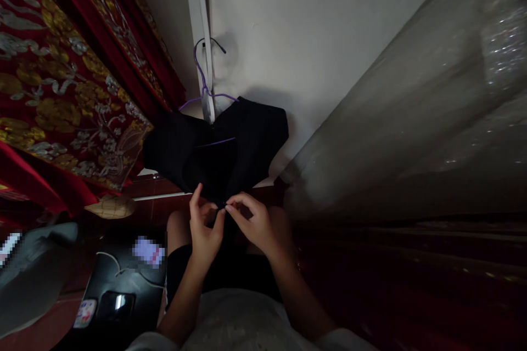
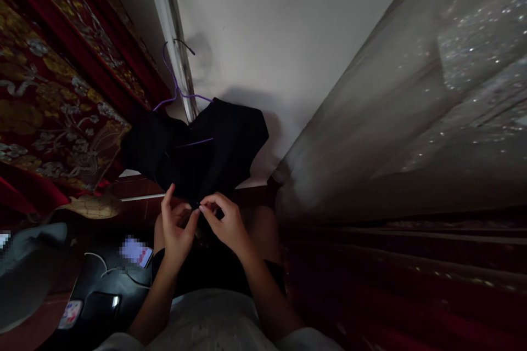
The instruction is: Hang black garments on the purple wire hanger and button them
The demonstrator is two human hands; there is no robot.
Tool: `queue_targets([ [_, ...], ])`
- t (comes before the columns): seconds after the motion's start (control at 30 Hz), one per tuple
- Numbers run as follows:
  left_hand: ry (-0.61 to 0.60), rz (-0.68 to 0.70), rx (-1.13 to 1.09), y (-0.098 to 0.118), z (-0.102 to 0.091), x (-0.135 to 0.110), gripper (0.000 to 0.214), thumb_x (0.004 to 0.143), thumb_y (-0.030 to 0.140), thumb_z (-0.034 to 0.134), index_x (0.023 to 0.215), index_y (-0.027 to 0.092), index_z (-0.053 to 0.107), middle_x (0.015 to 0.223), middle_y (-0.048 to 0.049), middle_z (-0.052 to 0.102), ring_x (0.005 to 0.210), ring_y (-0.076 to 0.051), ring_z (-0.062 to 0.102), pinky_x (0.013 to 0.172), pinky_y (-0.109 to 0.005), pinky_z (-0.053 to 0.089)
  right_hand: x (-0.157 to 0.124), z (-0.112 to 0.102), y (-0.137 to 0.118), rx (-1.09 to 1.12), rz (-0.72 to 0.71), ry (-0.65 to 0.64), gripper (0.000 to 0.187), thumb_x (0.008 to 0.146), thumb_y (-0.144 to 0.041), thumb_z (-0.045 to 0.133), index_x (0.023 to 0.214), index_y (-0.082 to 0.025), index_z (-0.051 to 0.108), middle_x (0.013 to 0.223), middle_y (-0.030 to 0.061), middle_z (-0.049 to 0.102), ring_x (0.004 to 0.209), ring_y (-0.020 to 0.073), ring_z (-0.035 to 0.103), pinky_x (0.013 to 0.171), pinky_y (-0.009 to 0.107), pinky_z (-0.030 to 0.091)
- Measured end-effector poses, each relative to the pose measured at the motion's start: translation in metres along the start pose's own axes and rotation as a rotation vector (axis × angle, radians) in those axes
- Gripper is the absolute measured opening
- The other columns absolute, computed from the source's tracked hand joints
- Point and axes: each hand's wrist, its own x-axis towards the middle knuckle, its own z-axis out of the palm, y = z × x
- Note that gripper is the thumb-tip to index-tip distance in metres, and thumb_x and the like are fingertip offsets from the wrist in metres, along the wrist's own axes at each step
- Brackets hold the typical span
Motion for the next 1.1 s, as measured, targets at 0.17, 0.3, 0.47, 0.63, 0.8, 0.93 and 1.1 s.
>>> queue_targets([
  [0.17, 0.049, -0.025, -0.104, 0.002, 0.007, -0.002, 0.092, 0.092, 0.022, 0.068, 0.163, 0.026, 0.010, 0.080, 0.0037, 0.065, 0.075, -0.012, 0.065, 0.077, -0.025, 0.055, -0.001, 0.003, 0.003, 0.005, -0.001, 0.046, 0.010, 0.096, -0.030, 0.062, 0.091, -0.023, 0.067, 0.082, 0.0011, 0.070, 0.073, 0.0145, 0.065, 0.066, 0.027, 0.052],
  [0.3, 0.062, -0.031, -0.127, -0.005, 0.008, -0.004, 0.099, 0.093, 0.023, 0.068, 0.165, 0.026, 0.000, 0.083, 0.0029, 0.065, 0.078, -0.012, 0.066, 0.084, -0.028, 0.056, -0.004, 0.007, 0.009, 0.036, 0.047, 0.033, 0.010, 0.095, -0.033, 0.063, 0.095, -0.023, 0.065, 0.086, 0.0016, 0.070, 0.076, 0.0154, 0.067, 0.068, 0.027, 0.053],
  [0.47, 0.047, -0.042, -0.021, -0.016, 0.002, -0.004, 0.085, 0.094, 0.028, 0.068, 0.164, 0.025, 0.021, 0.089, 0.0006, 0.065, 0.083, -0.012, 0.065, 0.088, -0.028, 0.055, -0.004, 0.008, 0.010, 0.027, 0.101, -0.014, 0.013, 0.091, -0.035, 0.068, 0.096, -0.024, 0.064, 0.080, 0.0003, 0.069, 0.072, 0.0156, 0.066, 0.064, 0.027, 0.051],
  [0.63, 0.105, -0.020, -0.022, -0.017, 0.005, -0.007, 0.094, 0.095, 0.029, 0.066, 0.166, 0.024, 0.005, 0.091, -0.0010, 0.069, 0.084, -0.014, 0.068, 0.087, -0.030, 0.057, -0.002, 0.013, 0.008, 0.053, 0.133, 0.014, 0.014, 0.091, -0.036, 0.067, 0.092, -0.023, 0.063, 0.074, -0.0006, 0.067, 0.067, 0.0150, 0.064, 0.063, 0.027, 0.050],
  [0.8, 0.144, -0.003, 0.030, -0.026, 0.007, -0.010, 0.068, 0.096, 0.031, 0.066, 0.157, 0.022, 0.038, 0.099, -0.0056, 0.073, 0.092, -0.017, 0.072, 0.088, -0.032, 0.059, -0.004, 0.018, 0.011, 0.057, 0.122, 0.048, 0.014, 0.092, -0.037, 0.065, 0.091, -0.023, 0.064, 0.075, -0.0002, 0.067, 0.069, 0.0150, 0.065, 0.064, 0.027, 0.051],
  [0.93, 0.084, 0.076, 0.184, -0.031, 0.004, -0.011, 0.032, 0.098, 0.034, 0.062, 0.125, 0.019, 0.070, 0.118, -0.0122, 0.074, 0.110, -0.025, 0.071, 0.099, -0.042, 0.058, -0.007, 0.020, 0.017, 0.067, 0.115, 0.126, 0.013, 0.095, -0.036, 0.063, 0.093, -0.023, 0.062, 0.074, -0.0017, 0.064, 0.063, 0.0126, 0.060, 0.063, 0.026, 0.049],
  [1.1, 0.037, 0.080, 0.173, -0.027, 0.006, -0.011, 0.037, 0.100, 0.036, 0.059, 0.133, 0.020, 0.065, 0.119, -0.0116, 0.074, 0.108, -0.024, 0.071, 0.095, -0.039, 0.059, -0.004, 0.017, 0.024, 0.040, 0.049, 0.132, 0.014, 0.098, -0.039, 0.059, 0.095, -0.025, 0.060, 0.072, -0.0021, 0.062, 0.059, 0.0129, 0.058, 0.061, 0.027, 0.049],
])
